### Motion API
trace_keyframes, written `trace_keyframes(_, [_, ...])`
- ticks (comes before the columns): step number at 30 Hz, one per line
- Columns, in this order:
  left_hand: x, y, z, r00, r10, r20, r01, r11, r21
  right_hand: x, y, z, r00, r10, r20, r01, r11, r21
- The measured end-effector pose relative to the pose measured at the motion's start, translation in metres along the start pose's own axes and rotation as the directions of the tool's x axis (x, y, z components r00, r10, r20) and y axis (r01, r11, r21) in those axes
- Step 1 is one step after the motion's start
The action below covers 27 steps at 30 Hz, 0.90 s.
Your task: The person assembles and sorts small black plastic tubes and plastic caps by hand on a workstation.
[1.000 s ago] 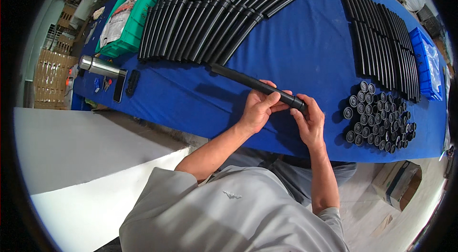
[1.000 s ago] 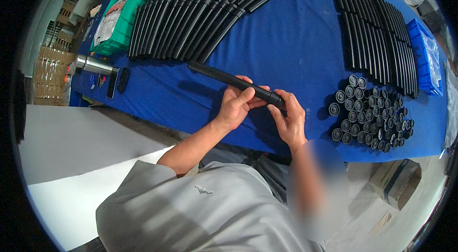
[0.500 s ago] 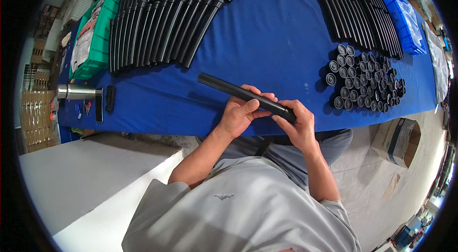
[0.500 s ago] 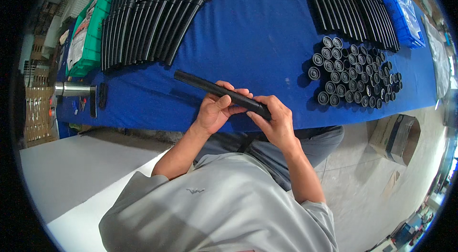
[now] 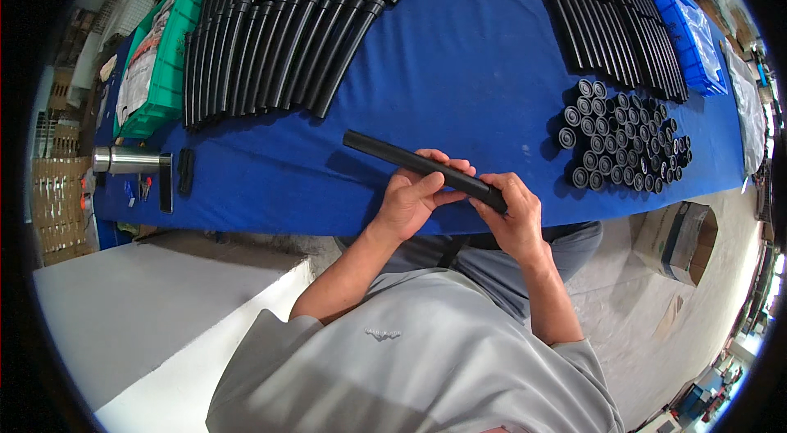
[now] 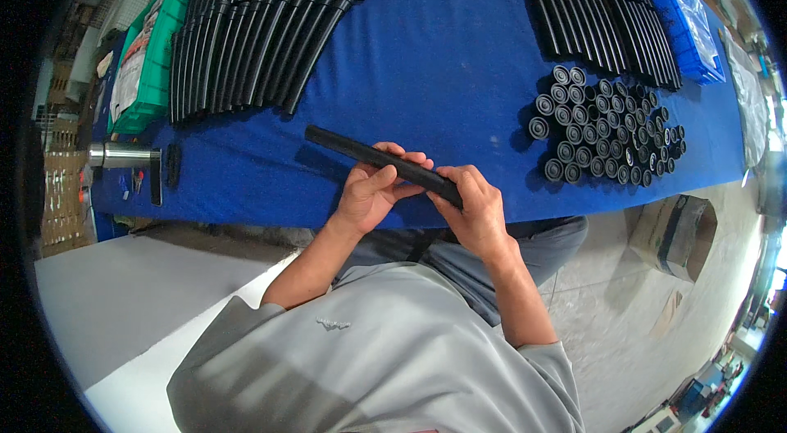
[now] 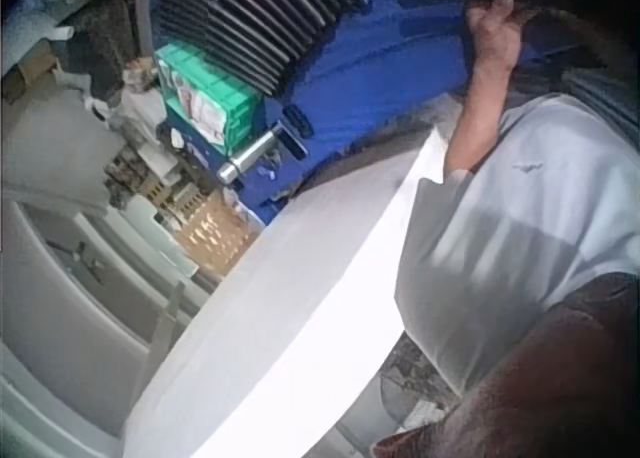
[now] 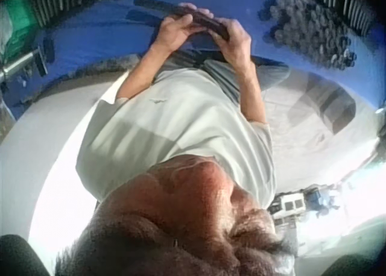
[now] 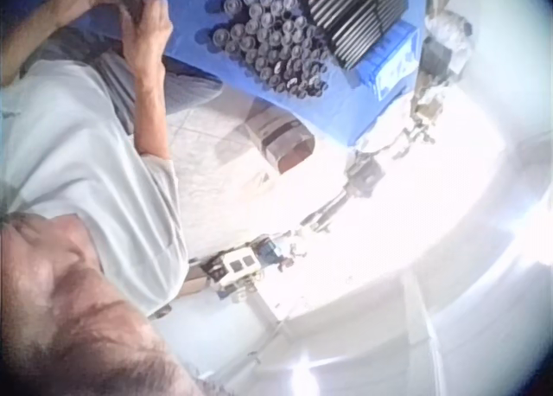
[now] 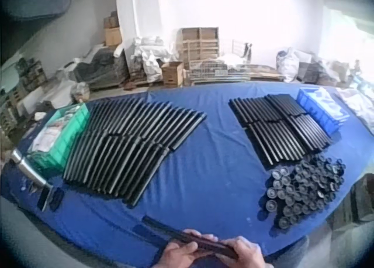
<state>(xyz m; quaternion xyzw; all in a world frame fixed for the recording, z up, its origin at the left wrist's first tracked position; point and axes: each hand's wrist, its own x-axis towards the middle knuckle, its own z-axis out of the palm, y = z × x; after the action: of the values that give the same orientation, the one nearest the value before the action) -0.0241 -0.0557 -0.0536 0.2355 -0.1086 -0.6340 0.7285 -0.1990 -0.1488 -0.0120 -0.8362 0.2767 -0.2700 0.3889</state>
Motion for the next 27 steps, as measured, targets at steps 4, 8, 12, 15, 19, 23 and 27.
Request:
trace_keyframes(4, [-0.002, 0.004, -0.003, 0.999, -0.032, 0.031, 0.032, 0.999, 0.023, -0.001, -0.006, -0.006, 0.992, 0.113, -0.047, -0.103, 0.977, 0.186])
trace_keyframes(8, [-0.002, 0.002, -0.003, 0.999, -0.021, 0.039, 0.020, 1.000, 0.016, -0.003, -0.003, -0.006, 0.868, 0.426, 0.254, -0.490, 0.653, 0.578])
trace_keyframes(12, [0.000, 0.000, -0.003, 0.999, -0.004, 0.036, 0.005, 1.000, -0.021, -0.002, -0.005, -0.004, 0.877, 0.431, 0.211, -0.471, 0.687, 0.553])
trace_keyframes(15, [-0.003, 0.000, -0.003, 0.999, 0.007, 0.044, -0.007, 1.000, 0.001, -0.005, -0.004, 0.000, 0.884, 0.430, 0.185, -0.455, 0.697, 0.554])
trace_keyframes(19, [-0.003, -0.001, -0.004, 0.999, 0.011, 0.041, -0.012, 0.999, 0.043, -0.006, -0.003, -0.001, 0.892, 0.423, 0.160, -0.443, 0.747, 0.496])
trace_keyframes(23, [-0.002, 0.000, -0.001, 0.999, -0.016, 0.032, 0.016, 1.000, 0.019, -0.007, 0.000, -0.004, 0.904, 0.392, 0.169, -0.421, 0.754, 0.505])
trace_keyframes(27, [0.000, 0.001, -0.001, 0.998, -0.028, 0.053, 0.028, 1.000, -0.011, -0.010, 0.007, -0.006, 0.927, 0.350, 0.135, -0.374, 0.844, 0.384])
